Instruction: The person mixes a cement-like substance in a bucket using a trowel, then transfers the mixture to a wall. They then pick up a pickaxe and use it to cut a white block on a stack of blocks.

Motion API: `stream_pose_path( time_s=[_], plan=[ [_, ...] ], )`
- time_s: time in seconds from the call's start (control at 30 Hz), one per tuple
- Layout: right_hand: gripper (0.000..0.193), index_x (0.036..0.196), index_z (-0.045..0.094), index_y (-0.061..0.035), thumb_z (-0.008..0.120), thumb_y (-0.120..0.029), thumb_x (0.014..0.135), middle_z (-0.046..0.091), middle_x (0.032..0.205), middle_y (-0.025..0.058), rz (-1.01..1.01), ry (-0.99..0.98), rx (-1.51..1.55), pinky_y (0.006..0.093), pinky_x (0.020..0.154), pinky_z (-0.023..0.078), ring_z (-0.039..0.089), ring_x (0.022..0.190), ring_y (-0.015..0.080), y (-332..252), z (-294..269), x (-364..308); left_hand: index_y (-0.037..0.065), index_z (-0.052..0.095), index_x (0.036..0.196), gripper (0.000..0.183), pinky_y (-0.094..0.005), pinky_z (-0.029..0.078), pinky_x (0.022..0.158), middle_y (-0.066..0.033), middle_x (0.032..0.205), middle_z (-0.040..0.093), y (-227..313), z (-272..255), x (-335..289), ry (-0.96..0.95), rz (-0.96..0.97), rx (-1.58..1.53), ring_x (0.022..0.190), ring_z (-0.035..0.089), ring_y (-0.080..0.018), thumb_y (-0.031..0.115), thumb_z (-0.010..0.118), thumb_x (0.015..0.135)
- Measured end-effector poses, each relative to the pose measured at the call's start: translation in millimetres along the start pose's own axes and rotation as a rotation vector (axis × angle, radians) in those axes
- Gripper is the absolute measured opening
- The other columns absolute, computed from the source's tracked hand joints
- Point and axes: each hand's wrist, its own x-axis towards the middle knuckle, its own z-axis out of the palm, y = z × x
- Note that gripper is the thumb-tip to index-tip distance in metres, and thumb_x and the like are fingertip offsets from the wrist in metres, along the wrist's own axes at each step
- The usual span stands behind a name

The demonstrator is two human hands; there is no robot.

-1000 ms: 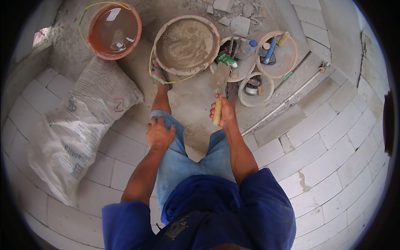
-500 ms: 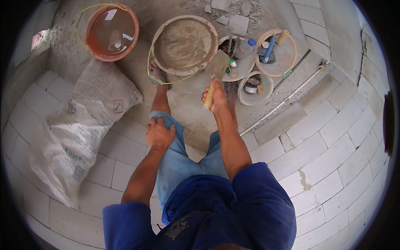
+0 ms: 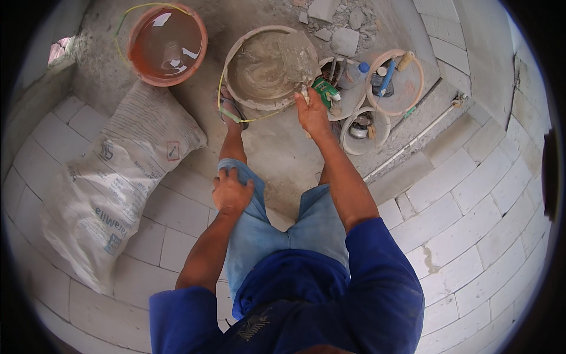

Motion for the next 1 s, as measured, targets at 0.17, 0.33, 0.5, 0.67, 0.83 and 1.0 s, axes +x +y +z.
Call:
stream_pose_path(
  time_s=[0.17, 0.33, 0.5, 0.67, 0.83, 1.0],
  plan=[
    [0.048, 0.133, 0.058, -0.0087, 0.061, -0.042, 0.098, 0.07, 0.109, 0.0289, 0.098, 0.04, -0.215, 0.0538, 0.088, 0.052, 0.066, 0.104, 0.0485, 67, -35, -25, 0.01, 0.056, 0.14, 0.066, -0.047, 0.052, 0.102, -0.0149, 0.148, 0.045, 0, -5, -3, -0.009, 0.008, -0.041, 0.131, 0.048, -0.0378, 0.043, 0.072, 0.085],
    [0.044, 0.126, 0.059, -0.0074, 0.061, -0.041, 0.098, 0.071, 0.102, 0.0276, -0.058, -0.056, -0.315, 0.0546, 0.085, 0.052, 0.067, 0.1, 0.0472, 37, -36, 56, 0.01, 0.055, 0.141, 0.066, -0.0472, 0.052, 0.103, -0.0153, 0.147, 0.045, -5, -4, 0, -0.015, 0.018, -0.03, 0.132, 0.048, -0.0381, 0.043, 0.072, 0.086],
    [0.044, 0.126, 0.06, -0.0096, 0.061, -0.043, 0.098, 0.072, 0.097, 0.025, -0.24, -0.251, -0.581, 0.0541, 0.082, 0.053, 0.069, 0.096, 0.0458, 30, -87, 70, 0.011, 0.056, 0.143, 0.067, -0.0451, 0.046, 0.109, -0.0148, 0.152, 0.044, -3, -4, -1, -0.023, -0.013, -0.049, 0.137, 0.045, -0.0367, 0.045, 0.071, 0.086],
    [0.047, 0.132, 0.06, -0.0124, 0.06, -0.046, 0.098, 0.073, 0.107, 0.0228, -0.161, -0.177, -0.6, 0.0531, 0.085, 0.052, 0.069, 0.102, 0.0421, 33, -100, 88, 0.011, 0.055, 0.142, 0.066, -0.046, 0.048, 0.107, -0.0147, 0.151, 0.043, -3, -6, -2, -0.033, -0.001, -0.055, 0.136, 0.045, -0.0371, 0.044, 0.071, 0.087],
    [0.049, 0.135, 0.06, -0.0131, 0.061, -0.045, 0.098, 0.072, 0.11, 0.0225, -0.29, -0.184, -0.59, 0.0498, 0.088, 0.053, 0.068, 0.106, 0.0403, -31, -67, 107, 0.012, 0.055, 0.144, 0.068, -0.0455, 0.045, 0.111, -0.0137, 0.152, 0.044, -2, -9, -4, -0.068, -0.032, -0.067, 0.139, 0.043, -0.0356, 0.046, 0.07, 0.086],
    [0.053, 0.139, 0.058, -0.0114, 0.061, -0.046, 0.098, 0.072, 0.11, 0.0222, -0.255, -0.129, -0.38, 0.049, 0.091, 0.053, 0.068, 0.109, 0.0398, -28, -20, 104, 0.012, 0.055, 0.143, 0.067, -0.0456, 0.046, 0.111, -0.013, 0.151, 0.044, -3, -7, -3, -0.062, -0.039, -0.073, 0.139, 0.044, -0.0348, 0.046, 0.07, 0.087]
  ],
)
